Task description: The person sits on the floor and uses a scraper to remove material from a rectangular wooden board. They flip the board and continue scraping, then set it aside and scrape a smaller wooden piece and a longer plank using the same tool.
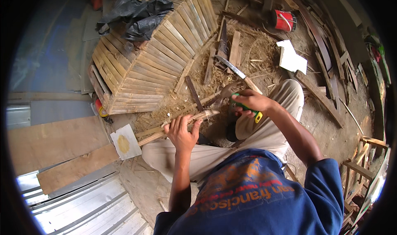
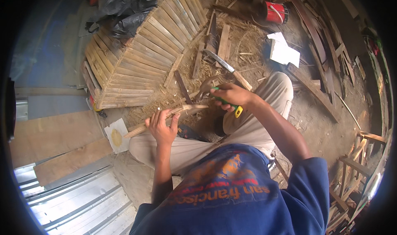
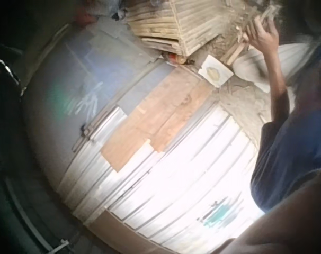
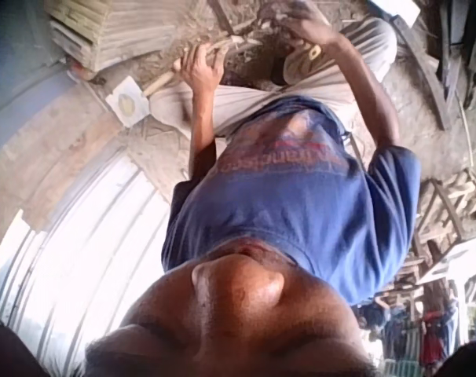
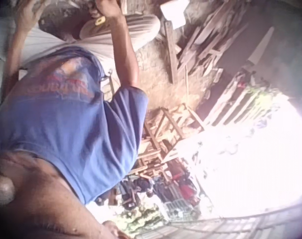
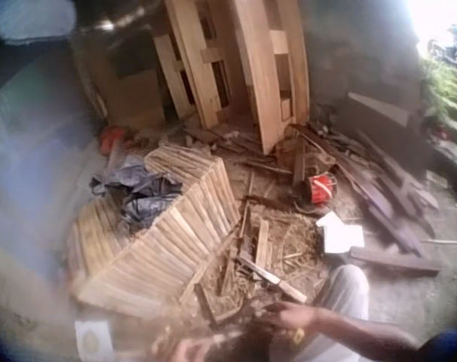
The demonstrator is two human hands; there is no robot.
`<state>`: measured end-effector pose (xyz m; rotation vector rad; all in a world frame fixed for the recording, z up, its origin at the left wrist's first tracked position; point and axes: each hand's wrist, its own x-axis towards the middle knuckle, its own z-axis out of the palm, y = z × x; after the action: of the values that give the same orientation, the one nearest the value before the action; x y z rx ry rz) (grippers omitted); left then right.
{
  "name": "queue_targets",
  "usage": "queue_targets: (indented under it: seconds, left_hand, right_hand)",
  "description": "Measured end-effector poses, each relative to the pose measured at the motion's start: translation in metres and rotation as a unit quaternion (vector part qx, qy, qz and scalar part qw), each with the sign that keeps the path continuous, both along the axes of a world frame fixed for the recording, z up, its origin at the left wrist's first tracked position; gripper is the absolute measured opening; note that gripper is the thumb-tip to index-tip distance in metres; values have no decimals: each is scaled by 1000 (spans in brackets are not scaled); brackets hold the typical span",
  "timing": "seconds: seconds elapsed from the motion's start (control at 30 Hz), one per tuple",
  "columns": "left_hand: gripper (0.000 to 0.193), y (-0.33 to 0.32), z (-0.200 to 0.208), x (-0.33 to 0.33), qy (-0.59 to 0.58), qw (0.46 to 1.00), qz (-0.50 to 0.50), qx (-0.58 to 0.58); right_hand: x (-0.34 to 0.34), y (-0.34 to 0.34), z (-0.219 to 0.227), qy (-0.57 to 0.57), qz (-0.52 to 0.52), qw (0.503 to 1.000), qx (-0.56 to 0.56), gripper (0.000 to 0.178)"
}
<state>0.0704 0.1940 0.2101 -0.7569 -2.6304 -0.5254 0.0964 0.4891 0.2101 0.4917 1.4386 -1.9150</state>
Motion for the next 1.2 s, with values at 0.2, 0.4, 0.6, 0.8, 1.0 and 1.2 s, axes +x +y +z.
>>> queue_targets:
  seconds: [0.2,0.4,0.6,0.8,1.0,1.2]
  left_hand:
    - [41,1,1,-11,26,1000,1,12]
    - [37,5,2,-13,14,1000,1,9]
    - [37,5,-1,-23,23,1000,2,11]
    - [40,5,0,-29,12,1000,8,9]
    - [40,8,-2,-36,21,1000,1,-3]
    - [38,11,1,-53,12,1000,5,-13]
  right_hand:
    - [6,-13,15,41,106,993,-5,42]
    - [7,-9,14,55,-151,987,21,45]
    - [21,-32,8,33,4,999,34,32]
    - [21,-54,9,136,-30,989,51,28]
    - [30,-55,-21,158,-209,964,38,25]
    - [67,-81,-48,234,99,946,202,36]
